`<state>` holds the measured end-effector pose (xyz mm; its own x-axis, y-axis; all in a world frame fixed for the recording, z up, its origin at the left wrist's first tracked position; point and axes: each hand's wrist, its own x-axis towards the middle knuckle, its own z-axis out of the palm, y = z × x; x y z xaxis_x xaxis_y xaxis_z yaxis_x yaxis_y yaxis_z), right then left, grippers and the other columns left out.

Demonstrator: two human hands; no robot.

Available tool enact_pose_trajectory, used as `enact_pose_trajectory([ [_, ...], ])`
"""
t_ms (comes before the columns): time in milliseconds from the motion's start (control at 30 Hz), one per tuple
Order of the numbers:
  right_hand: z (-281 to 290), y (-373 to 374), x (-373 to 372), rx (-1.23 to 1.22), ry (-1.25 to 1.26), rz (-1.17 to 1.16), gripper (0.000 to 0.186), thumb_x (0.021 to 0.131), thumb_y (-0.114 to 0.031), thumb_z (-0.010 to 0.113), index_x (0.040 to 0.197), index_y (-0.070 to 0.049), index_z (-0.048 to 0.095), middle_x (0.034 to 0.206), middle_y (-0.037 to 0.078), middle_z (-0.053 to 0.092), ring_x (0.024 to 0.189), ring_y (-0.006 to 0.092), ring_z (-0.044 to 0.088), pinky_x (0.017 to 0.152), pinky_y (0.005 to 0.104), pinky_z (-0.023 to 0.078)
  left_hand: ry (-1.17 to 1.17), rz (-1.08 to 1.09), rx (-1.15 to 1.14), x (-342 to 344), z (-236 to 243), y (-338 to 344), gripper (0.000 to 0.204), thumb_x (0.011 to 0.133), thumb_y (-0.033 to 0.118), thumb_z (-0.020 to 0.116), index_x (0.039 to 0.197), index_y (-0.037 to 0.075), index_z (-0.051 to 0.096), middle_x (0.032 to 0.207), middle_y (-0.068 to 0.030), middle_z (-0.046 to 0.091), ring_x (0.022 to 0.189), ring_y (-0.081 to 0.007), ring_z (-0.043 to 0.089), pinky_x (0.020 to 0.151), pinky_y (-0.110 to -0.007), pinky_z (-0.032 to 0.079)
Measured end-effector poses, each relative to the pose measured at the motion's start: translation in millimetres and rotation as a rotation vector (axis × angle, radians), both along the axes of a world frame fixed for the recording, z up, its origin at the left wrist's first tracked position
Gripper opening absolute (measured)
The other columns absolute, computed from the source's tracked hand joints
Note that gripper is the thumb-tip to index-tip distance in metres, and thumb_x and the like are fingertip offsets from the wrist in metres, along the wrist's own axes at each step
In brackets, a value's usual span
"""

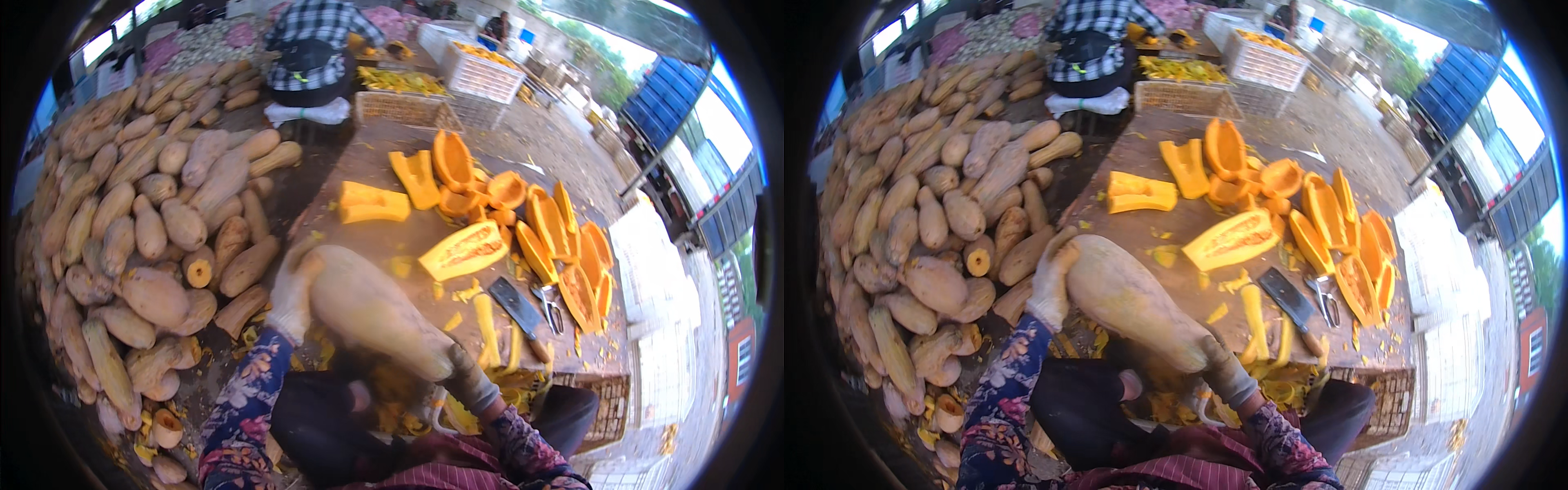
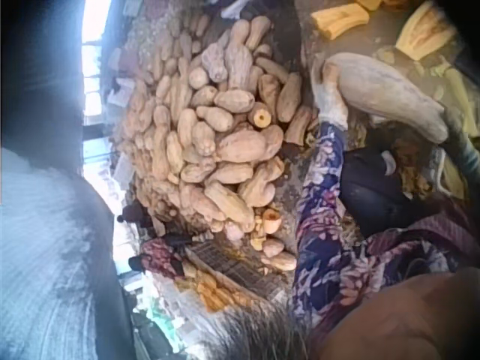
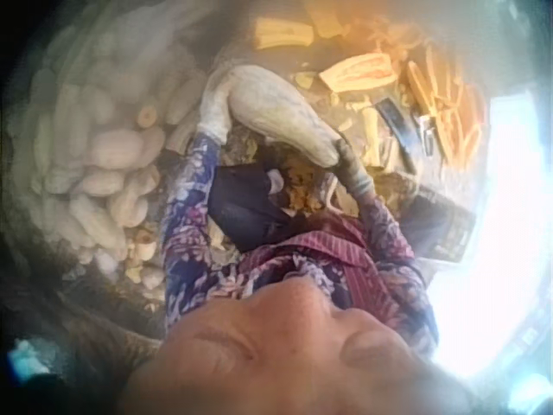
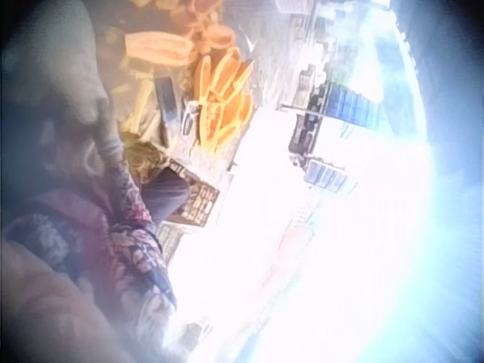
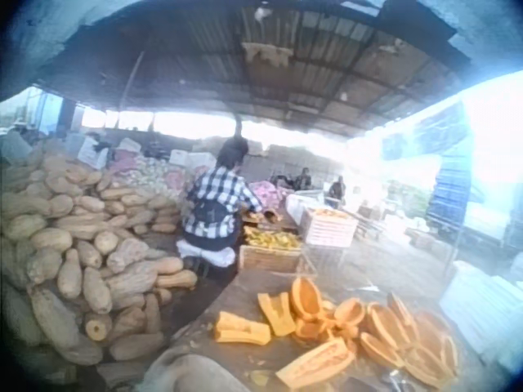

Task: The person peels a butternut squash using a peeler, then cuts it into pieces with a knife. The peeled skin and cut pieces are placed on a wooden board.

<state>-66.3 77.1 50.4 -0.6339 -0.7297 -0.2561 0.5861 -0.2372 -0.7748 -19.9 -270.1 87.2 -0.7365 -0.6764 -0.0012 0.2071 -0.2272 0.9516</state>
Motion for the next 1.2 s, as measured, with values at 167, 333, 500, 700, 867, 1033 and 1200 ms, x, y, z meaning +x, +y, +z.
enact_pose_trajectory([
  [167,-17.8,54.9,-2.5,-0.005,-0.074,-0.132,0.078,0.101,-0.058,0.063,0.153,-0.002,0.046,0.143,0.011,0.059,0.131,0.0230,0.057,0.112,0.0375,0.046,-0.138,-0.041,-0.119,-50.1,-10.7,92.6,0.078,0.088,0.023,0.082,0.154,0.001,0.045,0.147,-0.0190,0.055,0.135,-0.0276,0.052,0.116,-0.038,0.041],
  [333,-4.5,72.4,-33.4,0.717,0.609,0.022,0.061,0.103,-0.042,0.067,0.144,0.001,0.055,0.148,0.021,0.059,0.128,0.0332,0.062,0.104,0.0395,0.052,-0.288,0.224,-0.454,-52.7,-23.1,160.0,0.091,0.084,0.009,0.086,0.160,0.001,0.036,0.157,-0.0179,0.044,0.143,-0.0290,0.043,0.120,-0.038,0.036],
  [500,-16.3,24.5,-168.6,0.475,0.302,-0.590,0.065,0.097,-0.031,0.069,0.147,0.003,0.046,0.118,0.018,0.067,0.089,0.0189,0.064,0.077,0.0360,0.056,-0.197,0.175,-0.240,-56.6,-36.3,169.0,0.100,0.080,-0.007,0.081,0.164,0.005,0.028,0.163,-0.0152,0.036,0.140,-0.0274,0.044,0.110,-0.036,0.048],
  [700,-71.9,-47.4,-296.7,1.088,0.216,-0.614,0.057,0.093,-0.041,0.064,0.127,0.004,0.063,0.126,0.032,0.068,0.120,0.0471,0.065,0.103,0.0495,0.051,-0.116,0.088,-0.162,-60.2,-29.2,171.1,0.095,0.085,-0.008,0.073,0.167,0.011,0.027,0.164,-0.0155,0.034,0.139,-0.0299,0.046,0.114,-0.038,0.042],
  [867,-54.2,-8.5,-261.6,0.773,0.563,-0.766,0.041,0.093,-0.021,0.069,0.126,0.003,0.061,0.117,0.023,0.072,0.106,0.0371,0.070,0.092,0.0439,0.054,-0.167,0.151,-0.223,-66.1,-20.2,181.8,0.084,0.091,-0.005,0.067,0.165,0.010,0.031,0.165,-0.0154,0.034,0.142,-0.0293,0.042,0.118,-0.038,0.038],
  [1033,-5.2,153.2,-234.7,0.411,0.549,-0.703,0.030,0.099,-0.021,0.066,0.123,-0.005,0.057,0.108,0.010,0.068,0.098,0.0224,0.064,0.083,0.0376,0.055,-0.229,0.162,-0.281,-77.7,-21.8,180.7,0.082,0.092,-0.006,0.065,0.164,0.010,0.032,0.164,-0.0161,0.035,0.139,-0.0286,0.046,0.114,-0.038,0.042],
  [1200,32.5,389.3,-260.1,0.604,0.314,-1.176,0.036,0.099,-0.011,0.065,0.132,0.002,0.060,0.112,0.011,0.071,0.095,0.0205,0.068,0.084,0.0341,0.059,-0.274,0.060,-0.369,-96.5,-14.0,187.4,0.085,0.088,-0.004,0.070,0.164,0.008,0.033,0.163,-0.0167,0.038,0.142,-0.0299,0.046,0.117,-0.038,0.040],
])
